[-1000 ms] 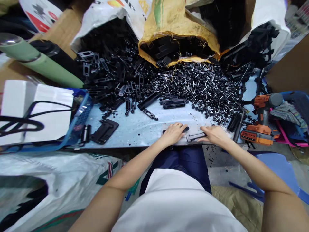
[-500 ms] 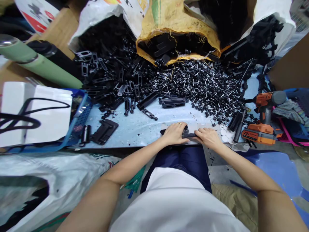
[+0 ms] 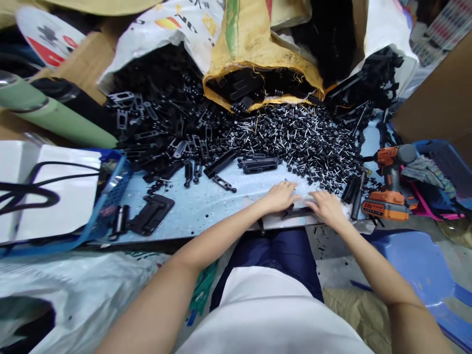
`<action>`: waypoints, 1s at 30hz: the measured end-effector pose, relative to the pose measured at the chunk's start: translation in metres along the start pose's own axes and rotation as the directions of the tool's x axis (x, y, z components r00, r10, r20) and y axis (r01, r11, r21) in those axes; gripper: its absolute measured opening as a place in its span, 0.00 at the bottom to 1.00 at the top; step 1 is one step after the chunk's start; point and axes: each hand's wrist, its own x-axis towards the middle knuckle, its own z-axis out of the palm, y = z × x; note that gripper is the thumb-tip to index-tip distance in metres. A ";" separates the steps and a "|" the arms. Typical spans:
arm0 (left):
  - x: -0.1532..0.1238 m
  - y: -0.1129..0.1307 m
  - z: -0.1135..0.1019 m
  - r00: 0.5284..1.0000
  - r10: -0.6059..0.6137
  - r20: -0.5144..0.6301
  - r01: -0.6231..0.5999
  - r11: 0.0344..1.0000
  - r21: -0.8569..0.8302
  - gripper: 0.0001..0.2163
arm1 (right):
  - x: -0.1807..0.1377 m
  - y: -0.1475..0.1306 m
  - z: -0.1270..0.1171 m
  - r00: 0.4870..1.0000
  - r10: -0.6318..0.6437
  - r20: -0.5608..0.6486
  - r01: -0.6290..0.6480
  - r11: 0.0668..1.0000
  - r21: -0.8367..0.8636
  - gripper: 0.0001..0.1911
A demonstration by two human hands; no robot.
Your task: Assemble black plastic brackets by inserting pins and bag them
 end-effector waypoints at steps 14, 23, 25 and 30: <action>-0.012 -0.027 -0.019 0.931 -0.278 -0.236 0.252 0.958 -0.134 0.12 | 0.012 -0.003 -0.004 0.989 -0.093 -0.115 0.144 0.784 0.604 0.09; -0.098 -0.034 -0.037 0.910 -0.414 -0.007 0.407 0.899 -0.161 0.12 | 0.021 -0.050 -0.037 0.979 -0.112 0.168 0.085 0.983 0.161 0.12; -0.097 -0.024 -0.043 0.918 -0.394 0.047 0.395 0.918 -0.028 0.13 | 0.020 -0.057 -0.036 0.971 -0.126 0.203 0.105 0.988 0.115 0.12; -0.099 -0.019 -0.039 0.947 -0.274 0.167 0.225 0.938 0.262 0.17 | 0.012 -0.064 -0.023 0.949 -0.226 0.219 0.203 0.971 0.124 0.10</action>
